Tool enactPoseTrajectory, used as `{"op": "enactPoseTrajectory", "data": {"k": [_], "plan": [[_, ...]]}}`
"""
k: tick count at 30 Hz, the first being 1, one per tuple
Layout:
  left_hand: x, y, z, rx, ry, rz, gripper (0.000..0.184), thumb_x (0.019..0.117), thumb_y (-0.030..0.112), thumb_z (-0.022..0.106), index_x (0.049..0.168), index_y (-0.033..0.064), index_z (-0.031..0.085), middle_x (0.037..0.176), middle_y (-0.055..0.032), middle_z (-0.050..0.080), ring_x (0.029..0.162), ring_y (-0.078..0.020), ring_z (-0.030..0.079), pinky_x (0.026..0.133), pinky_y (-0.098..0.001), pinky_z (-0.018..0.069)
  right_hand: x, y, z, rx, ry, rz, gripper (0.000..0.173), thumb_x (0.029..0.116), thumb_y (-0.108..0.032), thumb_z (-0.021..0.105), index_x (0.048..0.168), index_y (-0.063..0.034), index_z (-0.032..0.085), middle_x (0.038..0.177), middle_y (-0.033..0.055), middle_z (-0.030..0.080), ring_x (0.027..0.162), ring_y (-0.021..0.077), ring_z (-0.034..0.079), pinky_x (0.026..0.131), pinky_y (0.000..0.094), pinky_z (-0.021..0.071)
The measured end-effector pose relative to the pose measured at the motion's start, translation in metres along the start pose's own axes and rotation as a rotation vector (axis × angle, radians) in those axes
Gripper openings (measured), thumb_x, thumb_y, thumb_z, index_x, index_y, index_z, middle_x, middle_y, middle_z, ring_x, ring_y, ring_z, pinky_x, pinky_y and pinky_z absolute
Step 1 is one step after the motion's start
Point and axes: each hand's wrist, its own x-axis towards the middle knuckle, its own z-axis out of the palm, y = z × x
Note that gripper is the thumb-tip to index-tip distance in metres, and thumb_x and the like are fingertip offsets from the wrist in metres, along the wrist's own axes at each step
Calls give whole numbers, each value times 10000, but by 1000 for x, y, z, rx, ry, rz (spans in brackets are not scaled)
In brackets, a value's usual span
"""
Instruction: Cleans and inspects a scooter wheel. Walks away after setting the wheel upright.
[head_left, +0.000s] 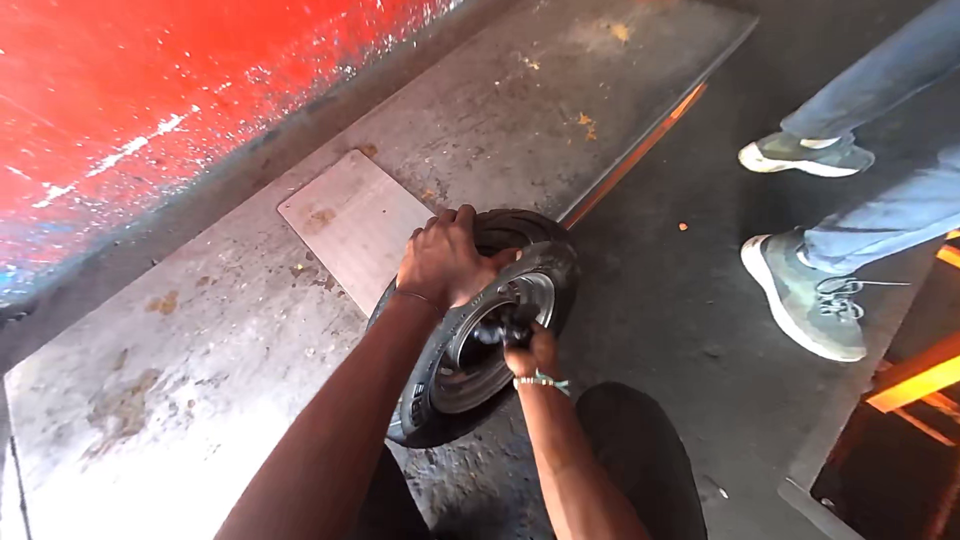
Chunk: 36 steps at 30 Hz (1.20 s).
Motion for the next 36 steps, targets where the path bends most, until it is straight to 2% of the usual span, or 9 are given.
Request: {"op": "enactPoseTrajectory", "data": {"k": [3, 9, 17, 23, 26, 28, 30, 33, 36], "plan": [[0, -1, 2, -8, 9, 2, 807, 883, 654, 684, 1391, 39, 564, 1332, -197, 623, 1249, -383, 599, 1008, -592, 470, -18, -11, 27, 171, 111, 63, 100, 1058, -196, 408, 1056, -123, 477, 910, 44, 500, 768, 149, 533, 678, 300, 492], [-1, -2, 3, -5, -3, 9, 802, 890, 647, 680, 1395, 35, 560, 1341, -203, 619, 1256, -384, 597, 1014, -596, 464, -19, -3, 12, 2, -121, -7, 144, 1027, -68, 438, 1095, -105, 560, 920, 52, 607, 807, 160, 618, 704, 350, 548], [2, 0, -1, 0, 5, -1, 805, 886, 659, 678, 1394, 46, 567, 1359, -188, 616, 1266, -374, 593, 1030, -580, 465, -32, 3, 29, -50, -42, -44, 118, 1052, -166, 450, 989, -125, 542, 809, 29, 560, 682, 135, 570, 585, 312, 509], [5, 1, -1, 30, 0, 3, 801, 898, 645, 671, 1403, 35, 550, 1347, -211, 610, 1262, -396, 588, 1014, -598, 463, -17, 47, -70, -1145, -587, -519, 266, 865, 39, 632, 1116, 82, 709, 1006, 170, 739, 954, 191, 705, 893, 373, 566], [2, 2, 2, 34, 9, 3, 796, 906, 637, 667, 1409, 32, 546, 1359, -215, 604, 1259, -404, 592, 1015, -604, 467, 33, -3, -80, -1921, -1012, -691, 315, 916, -40, 611, 1204, 9, 727, 1174, 222, 726, 1125, 378, 690, 992, 567, 511], [0, 3, 1, 32, 14, -9, 794, 911, 634, 666, 1426, 43, 541, 1381, -207, 600, 1268, -401, 589, 1028, -604, 464, 39, -32, -47, -2359, -1029, -612, 348, 999, -89, 552, 1329, -66, 661, 1281, 208, 676, 1195, 405, 641, 993, 589, 491], [1, 3, 0, 35, 19, -17, 800, 907, 643, 667, 1429, 49, 545, 1382, -199, 604, 1265, -395, 594, 1026, -599, 467, 34, -43, -39, -2153, -765, -624, 350, 967, -62, 579, 1300, -41, 682, 1275, 190, 685, 1210, 357, 642, 1043, 536, 484], [1, 1, 1, 31, 17, -23, 791, 895, 642, 683, 1412, 56, 560, 1369, -194, 612, 1258, -393, 598, 1019, -598, 470, 12, -31, -46, -1353, -255, -562, 272, 944, -21, 642, 1208, 35, 678, 1077, 214, 712, 1024, 301, 683, 939, 477, 528], [-1, 1, 4, 30, 42, -11, 780, 891, 628, 698, 1392, 44, 575, 1354, -199, 624, 1246, -393, 607, 1013, -593, 475, -4, 6, -44, -1186, -272, -717, 384, 969, -80, 632, 1315, 82, 583, 1190, 224, 678, 1136, 286, 650, 1009, 446, 511]]}}
